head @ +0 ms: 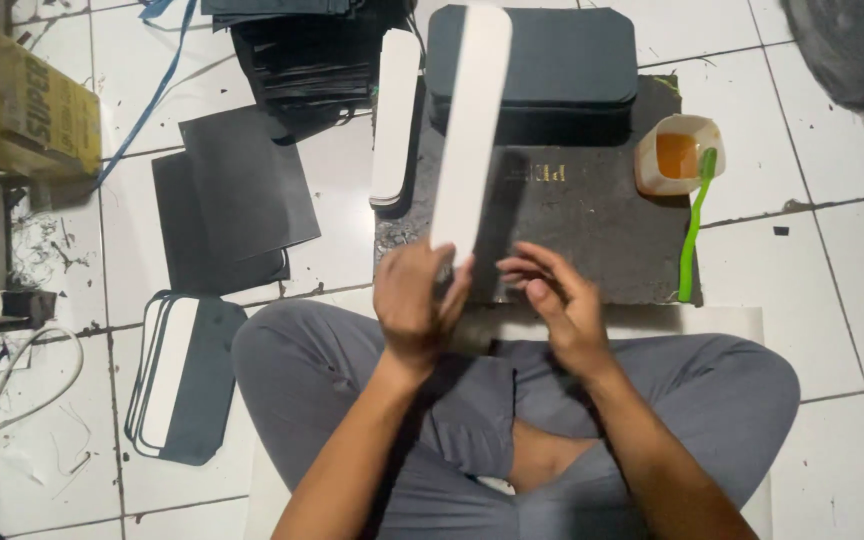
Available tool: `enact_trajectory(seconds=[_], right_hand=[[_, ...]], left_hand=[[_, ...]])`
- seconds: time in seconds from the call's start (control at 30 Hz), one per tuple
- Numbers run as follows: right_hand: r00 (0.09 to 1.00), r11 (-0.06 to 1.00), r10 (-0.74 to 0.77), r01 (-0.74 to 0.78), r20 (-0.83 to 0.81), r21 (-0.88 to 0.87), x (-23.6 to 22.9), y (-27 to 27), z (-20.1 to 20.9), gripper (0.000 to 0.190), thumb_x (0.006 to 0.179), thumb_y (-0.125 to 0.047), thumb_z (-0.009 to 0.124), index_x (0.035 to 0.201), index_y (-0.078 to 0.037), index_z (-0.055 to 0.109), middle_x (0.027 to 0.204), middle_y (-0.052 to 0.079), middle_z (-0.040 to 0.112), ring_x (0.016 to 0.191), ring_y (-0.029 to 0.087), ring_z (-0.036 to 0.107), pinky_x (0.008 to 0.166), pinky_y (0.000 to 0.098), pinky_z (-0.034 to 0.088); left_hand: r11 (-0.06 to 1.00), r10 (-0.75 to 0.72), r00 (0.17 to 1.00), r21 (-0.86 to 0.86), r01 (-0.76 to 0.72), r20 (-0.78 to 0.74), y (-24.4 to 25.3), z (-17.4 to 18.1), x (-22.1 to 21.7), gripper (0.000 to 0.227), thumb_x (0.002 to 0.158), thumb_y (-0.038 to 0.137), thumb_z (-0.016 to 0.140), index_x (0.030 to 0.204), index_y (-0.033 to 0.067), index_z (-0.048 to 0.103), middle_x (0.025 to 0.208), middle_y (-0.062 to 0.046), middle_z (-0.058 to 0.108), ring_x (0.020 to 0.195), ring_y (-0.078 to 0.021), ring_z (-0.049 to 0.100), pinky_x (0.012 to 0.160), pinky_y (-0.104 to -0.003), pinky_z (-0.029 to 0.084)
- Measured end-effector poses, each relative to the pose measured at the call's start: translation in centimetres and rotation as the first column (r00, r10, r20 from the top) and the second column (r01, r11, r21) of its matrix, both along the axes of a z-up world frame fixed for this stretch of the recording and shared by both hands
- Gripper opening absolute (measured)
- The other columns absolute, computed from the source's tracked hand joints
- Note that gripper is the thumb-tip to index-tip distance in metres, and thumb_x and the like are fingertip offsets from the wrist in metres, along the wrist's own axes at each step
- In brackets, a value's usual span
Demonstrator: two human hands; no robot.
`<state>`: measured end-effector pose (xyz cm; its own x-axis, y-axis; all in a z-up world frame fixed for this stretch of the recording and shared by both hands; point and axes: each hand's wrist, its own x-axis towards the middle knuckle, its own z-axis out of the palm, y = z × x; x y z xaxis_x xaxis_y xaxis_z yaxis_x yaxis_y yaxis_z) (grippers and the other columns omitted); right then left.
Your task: The person sits on the floor and brushes glue from a cup onto white paper strips using a toothbrush, then presses a dark fabric piece onto the glued strip, smooths it by hand, and stacks the assembled pieces with a pile of finished ones.
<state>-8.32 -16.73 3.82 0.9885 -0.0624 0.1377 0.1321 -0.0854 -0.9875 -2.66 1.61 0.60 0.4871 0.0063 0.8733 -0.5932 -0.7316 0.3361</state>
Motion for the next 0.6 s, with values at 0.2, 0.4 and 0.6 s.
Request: enact_trajectory(seconds=[0.2, 0.4, 0.6], right_hand=[[0.985, 0.959, -0.141, 0.162, -0.103, 0.235, 1.0, -0.8, -1.6, 0.035, 0.102, -0.015, 0.058, 0.133, 0.001, 0.055, 0.099, 0.011, 0.070, 0.068, 0.017, 0.068, 0.067, 0.0299, 0.056], [0.972, 0.915, -0.214, 0.234, 0.097, -0.329, 4.0, -6.6, -2.4, 0.019, 0.101, -0.006, 0.057, 0.108, -0.007, 0.075, 0.094, 0.010, 0.072, 0.084, 0.024, 0.065, 0.078, 0.0363, 0.049], [0.954, 0.671, -0.090, 0.269, 0.285, -0.690, 7.9, -8.4, -4.7, 0.018, 0.098, -0.003, 0.060, 0.107, -0.010, 0.075, 0.089, 0.007, 0.066, 0.086, 0.031, 0.065, 0.078, 0.0410, 0.050]], left_hand=[[0.967, -0.233, 0.972, 0.110, 0.229, 0.030, -2.4, 0.4, -1.8, 0.037, 0.085, 0.038, 0.080, 0.105, 0.0072, 0.076, 0.088, -0.009, 0.075, 0.079, -0.0262, 0.074, 0.075, -0.044, 0.060], [0.983, -0.105, 0.985, -0.165, 0.082, -0.135, -0.2, -1.5, 0.2, 0.033, 0.098, 0.030, 0.061, 0.115, 0.0019, 0.067, 0.087, -0.008, 0.070, 0.068, -0.0267, 0.066, 0.065, -0.040, 0.055], [0.997, -0.079, 0.927, -0.009, 0.081, -0.367, -0.4, 1.3, 1.3, 0.016, 0.094, 0.012, 0.065, 0.109, 0.0068, 0.069, 0.082, -0.007, 0.063, 0.074, -0.0291, 0.060, 0.069, -0.041, 0.051]])
